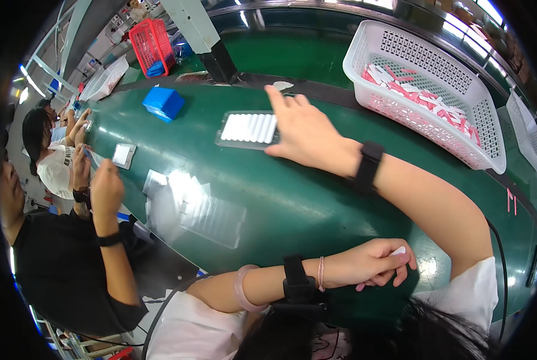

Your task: The person takes strips from a basket, separates the pink and white strips by hand, and inserts them into slots in a plastic tray before sliding the filled tray along the table.

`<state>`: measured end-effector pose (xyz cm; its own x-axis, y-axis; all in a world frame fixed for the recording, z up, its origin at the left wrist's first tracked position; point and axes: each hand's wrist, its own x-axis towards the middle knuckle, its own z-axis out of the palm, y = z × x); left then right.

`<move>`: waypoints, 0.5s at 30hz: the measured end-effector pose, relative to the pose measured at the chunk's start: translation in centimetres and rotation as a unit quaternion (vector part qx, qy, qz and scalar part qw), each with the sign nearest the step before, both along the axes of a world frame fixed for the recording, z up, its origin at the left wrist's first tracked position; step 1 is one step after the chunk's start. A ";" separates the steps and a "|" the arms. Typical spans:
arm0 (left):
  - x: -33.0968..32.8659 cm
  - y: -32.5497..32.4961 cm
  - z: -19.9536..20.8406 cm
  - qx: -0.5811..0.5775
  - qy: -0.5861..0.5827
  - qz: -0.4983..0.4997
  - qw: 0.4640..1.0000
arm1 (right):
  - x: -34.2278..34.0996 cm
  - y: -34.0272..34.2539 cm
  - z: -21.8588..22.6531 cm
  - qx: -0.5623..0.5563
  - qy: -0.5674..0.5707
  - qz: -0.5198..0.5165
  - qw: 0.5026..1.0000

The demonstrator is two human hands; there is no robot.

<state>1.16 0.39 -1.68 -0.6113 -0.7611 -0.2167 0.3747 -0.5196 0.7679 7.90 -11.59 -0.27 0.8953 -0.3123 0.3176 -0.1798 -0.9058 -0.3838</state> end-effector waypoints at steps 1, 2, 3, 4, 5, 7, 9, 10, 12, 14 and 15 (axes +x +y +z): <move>0.0 0.1 -0.2 -0.007 0.002 -0.002 1.000 | 1.5 0.5 -0.2 -0.006 -0.005 0.000 1.000; -0.1 0.2 -0.4 -0.011 0.017 -0.008 1.000 | 2.5 0.9 -0.3 -0.026 -0.001 -0.005 1.000; -0.1 0.2 -0.3 -0.009 0.015 -0.008 1.000 | 3.3 1.3 -0.4 -0.046 0.003 -0.010 0.999; 0.1 0.2 -0.2 -0.007 0.006 -0.026 1.000 | 4.0 2.1 0.0 -0.045 0.031 -0.012 0.998; 0.1 0.2 -0.1 -0.006 -0.002 -0.050 0.999 | 4.5 3.1 -0.3 -0.076 0.044 -0.007 0.996; -0.2 0.3 -0.6 -0.009 0.003 -0.058 0.998 | 3.6 6.4 0.0 -0.051 0.060 0.092 0.993; -0.6 0.5 -1.0 -0.024 0.024 -0.068 0.997 | 2.0 10.6 -0.3 -0.035 0.034 0.106 0.993; -0.4 0.3 -0.2 -0.074 -0.026 -0.062 0.995 | 1.0 11.7 0.1 -0.035 0.082 0.140 0.986; -0.2 0.5 -0.6 -0.065 -0.012 -0.066 0.996 | 0.7 14.0 -1.8 -0.066 0.053 0.128 0.988; -0.4 0.4 -0.4 -0.047 -0.012 -0.085 0.995 | 0.4 13.9 -2.2 -0.093 0.028 0.086 0.992; -0.4 0.4 -0.3 -0.045 -0.009 -0.091 0.995 | 0.2 13.2 -2.6 -0.057 0.046 0.100 0.992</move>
<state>0.77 0.74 -1.98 -0.7372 -0.6553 -0.1647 0.2664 -0.5059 0.8204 8.12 1.61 -2.84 0.9626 -0.0924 0.2546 -0.0221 -0.9637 -0.2662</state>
